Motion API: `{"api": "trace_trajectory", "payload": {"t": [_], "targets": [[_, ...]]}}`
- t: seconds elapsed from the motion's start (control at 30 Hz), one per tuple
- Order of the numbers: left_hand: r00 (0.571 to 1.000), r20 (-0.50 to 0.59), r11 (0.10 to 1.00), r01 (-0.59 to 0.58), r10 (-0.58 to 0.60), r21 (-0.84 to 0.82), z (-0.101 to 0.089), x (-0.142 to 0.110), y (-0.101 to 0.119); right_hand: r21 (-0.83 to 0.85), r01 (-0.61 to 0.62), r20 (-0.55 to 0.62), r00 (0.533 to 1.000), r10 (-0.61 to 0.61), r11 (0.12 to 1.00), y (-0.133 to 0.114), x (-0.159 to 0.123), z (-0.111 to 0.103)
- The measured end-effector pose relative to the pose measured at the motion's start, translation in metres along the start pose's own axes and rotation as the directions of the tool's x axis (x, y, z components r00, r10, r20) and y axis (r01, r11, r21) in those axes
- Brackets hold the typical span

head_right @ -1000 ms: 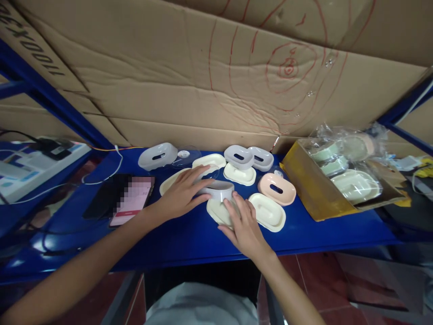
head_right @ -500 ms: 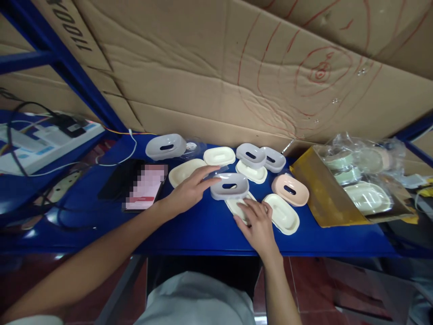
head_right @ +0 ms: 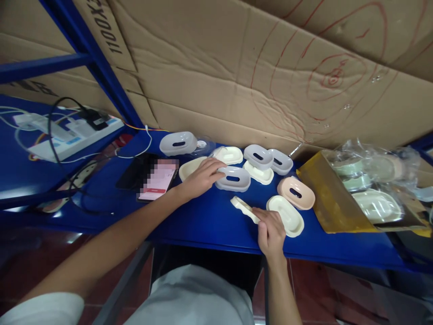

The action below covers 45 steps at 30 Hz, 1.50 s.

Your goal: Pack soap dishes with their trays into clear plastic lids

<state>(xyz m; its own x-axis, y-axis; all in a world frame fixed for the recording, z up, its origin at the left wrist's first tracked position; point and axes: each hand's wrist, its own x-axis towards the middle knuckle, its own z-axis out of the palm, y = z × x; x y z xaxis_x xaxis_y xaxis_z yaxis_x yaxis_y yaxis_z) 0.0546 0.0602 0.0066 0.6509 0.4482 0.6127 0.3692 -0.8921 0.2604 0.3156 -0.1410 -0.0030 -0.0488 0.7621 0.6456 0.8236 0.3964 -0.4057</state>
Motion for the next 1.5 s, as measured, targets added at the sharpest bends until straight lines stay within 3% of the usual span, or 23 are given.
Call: {"api": "trace_trajectory", "payload": {"t": [0.17,0.43,0.6,0.67,0.73,0.83,0.9,1.0,1.17,1.23,1.37,1.5], "targets": [[0.999,0.028,0.999,-0.045,0.045,0.003,0.003,-0.002,0.010,-0.007,0.043,0.033,0.999,-0.043,0.999,-0.002,0.002,0.001],[0.999,-0.015,1.000,-0.028,0.028,-0.008,-0.013,-0.006,0.023,-0.037,0.165,0.314,0.938,-0.145,0.986,-0.008,0.005,0.010],[0.992,0.011,0.990,-0.125,0.126,-0.060,-0.017,-0.010,0.046,0.033,0.168,0.238,0.956,-0.170,0.985,0.008,0.027,-0.007],[0.972,0.066,0.974,-0.226,0.227,-0.029,-0.013,-0.013,0.059,0.028,0.173,0.259,0.950,-0.175,0.984,0.018,0.049,-0.011],[0.925,0.193,0.938,-0.343,0.328,0.049,-0.009,-0.019,0.071,0.008,0.203,0.333,0.923,-0.194,0.979,0.026,0.076,-0.007],[0.866,0.360,0.904,-0.411,0.347,0.118,-0.007,-0.029,0.080,-0.063,0.270,0.466,0.859,-0.211,0.961,0.035,0.107,0.011],[0.867,0.372,0.912,-0.396,0.332,0.107,-0.009,-0.036,0.080,-0.091,0.316,0.505,0.832,-0.230,0.944,0.040,0.117,0.024],[0.894,0.310,0.932,-0.358,0.324,0.057,-0.014,-0.041,0.074,-0.077,0.351,0.468,0.839,-0.277,0.933,0.044,0.116,0.030],[0.949,0.192,0.968,-0.245,0.251,-0.053,-0.019,-0.042,0.062,-0.031,0.295,0.354,0.897,-0.266,0.955,0.034,0.111,0.004],[0.972,0.128,0.980,-0.191,0.197,-0.057,-0.020,-0.044,0.059,0.015,0.324,0.397,0.866,-0.303,0.946,0.024,0.111,-0.006],[0.995,0.057,0.996,-0.077,0.079,-0.034,-0.021,-0.049,0.058,0.137,0.426,0.491,0.755,-0.435,0.894,0.004,0.104,-0.011],[0.977,0.210,0.996,-0.026,0.043,-0.086,-0.022,-0.047,0.054,0.176,0.502,0.525,0.680,-0.512,0.847,-0.005,0.095,-0.003]]}}
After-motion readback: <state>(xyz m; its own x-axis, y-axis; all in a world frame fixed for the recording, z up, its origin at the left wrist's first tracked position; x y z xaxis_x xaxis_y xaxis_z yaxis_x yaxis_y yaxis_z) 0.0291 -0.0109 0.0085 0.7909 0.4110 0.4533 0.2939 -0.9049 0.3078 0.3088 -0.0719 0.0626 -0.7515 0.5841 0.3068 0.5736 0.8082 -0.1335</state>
